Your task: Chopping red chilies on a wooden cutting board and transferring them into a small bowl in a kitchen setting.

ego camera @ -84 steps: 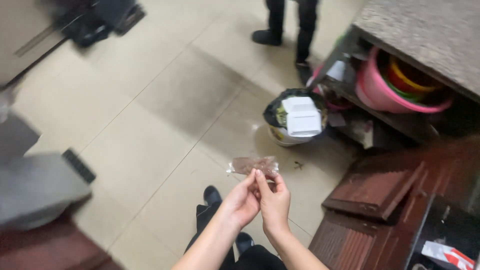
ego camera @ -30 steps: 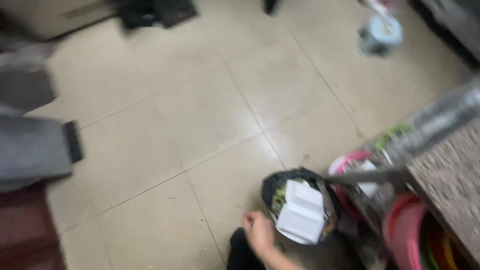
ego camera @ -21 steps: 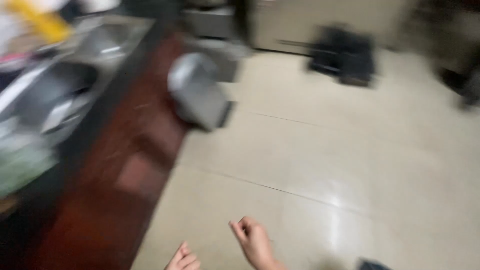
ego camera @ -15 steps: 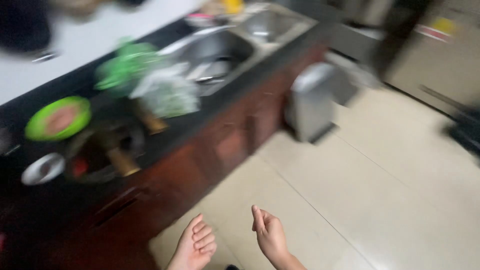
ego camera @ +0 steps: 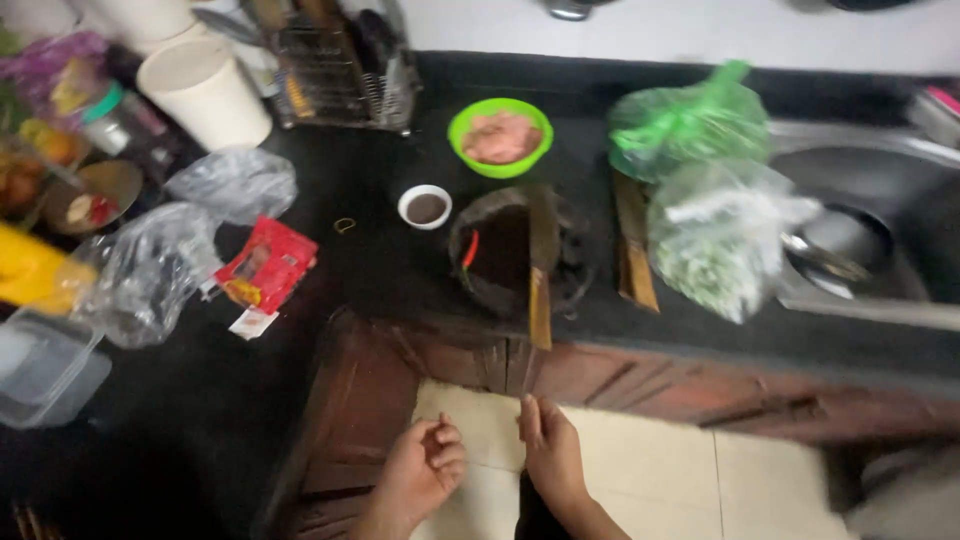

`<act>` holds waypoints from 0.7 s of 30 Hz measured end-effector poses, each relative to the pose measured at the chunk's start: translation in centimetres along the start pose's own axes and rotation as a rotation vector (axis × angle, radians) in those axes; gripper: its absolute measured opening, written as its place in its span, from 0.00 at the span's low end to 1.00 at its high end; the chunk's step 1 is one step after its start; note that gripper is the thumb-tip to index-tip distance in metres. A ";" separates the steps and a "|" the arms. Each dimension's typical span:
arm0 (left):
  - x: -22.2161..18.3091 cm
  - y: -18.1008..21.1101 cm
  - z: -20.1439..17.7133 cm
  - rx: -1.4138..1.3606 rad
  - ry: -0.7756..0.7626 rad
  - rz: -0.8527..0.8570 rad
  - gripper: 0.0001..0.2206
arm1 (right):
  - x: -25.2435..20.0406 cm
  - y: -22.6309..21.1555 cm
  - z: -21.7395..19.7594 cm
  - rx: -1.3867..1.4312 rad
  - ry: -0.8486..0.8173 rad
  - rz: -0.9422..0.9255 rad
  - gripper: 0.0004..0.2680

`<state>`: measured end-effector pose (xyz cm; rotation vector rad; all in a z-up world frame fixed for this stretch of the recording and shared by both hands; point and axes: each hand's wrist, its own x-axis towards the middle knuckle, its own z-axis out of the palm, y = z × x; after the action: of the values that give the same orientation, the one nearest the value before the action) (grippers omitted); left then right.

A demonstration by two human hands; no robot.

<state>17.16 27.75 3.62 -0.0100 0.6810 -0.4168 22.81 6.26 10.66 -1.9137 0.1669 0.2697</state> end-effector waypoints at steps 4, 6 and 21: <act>4.6 2.5 4.5 0.255 0.211 0.367 0.07 | 9.6 0.9 0.2 -0.081 -0.019 -0.148 0.06; 5.6 3.1 9.1 0.632 0.433 0.561 0.06 | 13.0 -0.5 -0.3 -0.214 -0.013 -0.349 0.09; 23.0 22.4 23.6 2.390 0.282 0.798 0.11 | 30.3 5.2 9.7 -0.876 0.524 -0.236 0.26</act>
<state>55.97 36.67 4.83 2.5114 0.0417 -0.2186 49.70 13.94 -5.34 -2.8181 0.1826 -0.3983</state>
